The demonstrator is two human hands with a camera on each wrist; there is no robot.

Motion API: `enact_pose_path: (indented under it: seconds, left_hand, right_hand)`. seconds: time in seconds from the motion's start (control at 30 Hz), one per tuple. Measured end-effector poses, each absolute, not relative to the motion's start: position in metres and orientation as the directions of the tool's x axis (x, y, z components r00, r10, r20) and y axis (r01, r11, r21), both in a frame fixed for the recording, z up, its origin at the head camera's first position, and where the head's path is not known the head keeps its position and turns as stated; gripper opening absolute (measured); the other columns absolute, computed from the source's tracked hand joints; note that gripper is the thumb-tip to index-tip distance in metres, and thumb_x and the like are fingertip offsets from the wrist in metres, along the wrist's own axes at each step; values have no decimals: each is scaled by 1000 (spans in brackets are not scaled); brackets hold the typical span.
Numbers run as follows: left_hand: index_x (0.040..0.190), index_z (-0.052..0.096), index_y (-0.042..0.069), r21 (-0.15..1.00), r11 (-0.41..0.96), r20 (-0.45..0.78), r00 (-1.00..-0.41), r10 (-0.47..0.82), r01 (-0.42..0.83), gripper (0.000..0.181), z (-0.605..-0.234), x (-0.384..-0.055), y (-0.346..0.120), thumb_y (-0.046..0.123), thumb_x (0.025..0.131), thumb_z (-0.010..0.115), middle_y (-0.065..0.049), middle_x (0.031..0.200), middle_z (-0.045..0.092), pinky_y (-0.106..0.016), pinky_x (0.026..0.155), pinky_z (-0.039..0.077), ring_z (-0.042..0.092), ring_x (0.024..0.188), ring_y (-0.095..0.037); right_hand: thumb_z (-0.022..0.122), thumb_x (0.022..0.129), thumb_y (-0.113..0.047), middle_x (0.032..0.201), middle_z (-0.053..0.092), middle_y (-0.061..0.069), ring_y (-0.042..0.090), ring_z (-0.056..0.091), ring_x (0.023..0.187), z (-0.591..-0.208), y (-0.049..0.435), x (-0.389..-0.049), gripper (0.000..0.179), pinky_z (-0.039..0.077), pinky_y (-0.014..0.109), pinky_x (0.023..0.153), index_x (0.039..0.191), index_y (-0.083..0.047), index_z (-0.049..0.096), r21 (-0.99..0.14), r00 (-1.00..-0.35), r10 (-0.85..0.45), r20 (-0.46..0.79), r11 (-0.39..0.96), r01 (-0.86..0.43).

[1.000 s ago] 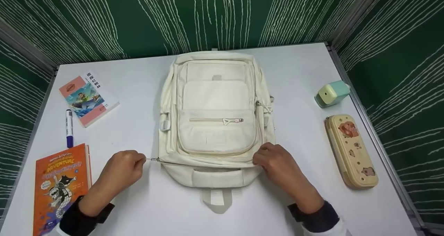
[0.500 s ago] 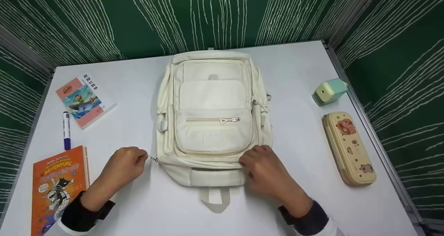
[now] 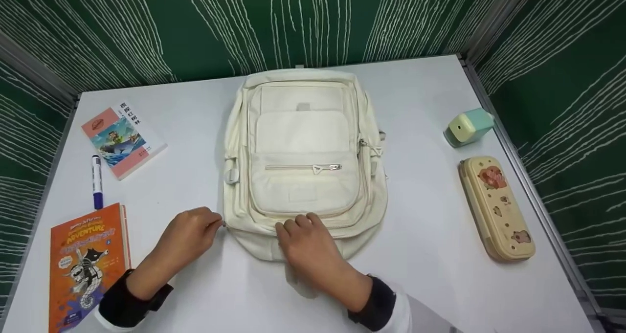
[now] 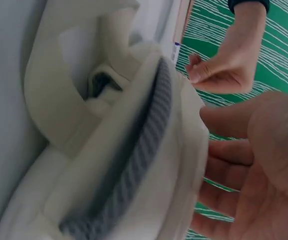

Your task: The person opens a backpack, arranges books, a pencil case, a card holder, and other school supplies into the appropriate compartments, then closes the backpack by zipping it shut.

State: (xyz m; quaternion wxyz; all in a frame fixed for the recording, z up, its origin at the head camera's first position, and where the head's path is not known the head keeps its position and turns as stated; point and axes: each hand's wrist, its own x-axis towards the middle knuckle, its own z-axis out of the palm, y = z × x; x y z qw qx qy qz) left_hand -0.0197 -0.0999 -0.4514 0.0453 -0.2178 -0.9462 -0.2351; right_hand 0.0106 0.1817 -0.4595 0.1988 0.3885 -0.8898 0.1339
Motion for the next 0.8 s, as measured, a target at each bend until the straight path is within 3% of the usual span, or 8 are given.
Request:
enact_pose_path:
  seconds: [0.17,0.27,0.47,0.8]
  left_hand:
    - [72,75,0,418,822,157,-922,354,387,21,-453,-31,-95,-17,82,69,-4,61,59,-28,47,46,55,56,-12]
    - [80,79,-2,416,845,104,-940,324,337,20,-453,-38,-95,-19,81,69,-6,64,63,-29,49,49,60,58,-14]
    - [81,77,-4,352,883,92,-950,298,311,20,-454,-52,-97,-21,77,70,-10,67,63,-35,51,52,64,61,-22]
    - [83,77,-5,198,926,80,-947,311,321,11,-458,-83,-96,-15,83,72,-14,70,64,-41,58,58,68,67,-29]
  right_hand:
    - [62,86,3,85,66,1,20,59,74,-466,179,9,16,49,37,70,93,-8,70,-60,-602,-635,485,662,-747]
    - [58,85,7,86,66,0,19,58,74,-467,181,10,20,49,36,71,89,-9,68,-74,-590,-646,485,641,-764]
    - [46,73,15,88,66,-2,17,60,75,-462,186,9,36,51,33,71,89,-9,68,-89,-554,-678,483,591,-802]
    - [52,72,14,90,69,-2,16,62,77,-460,190,5,35,51,33,71,90,-9,71,-84,-514,-712,478,545,-834]
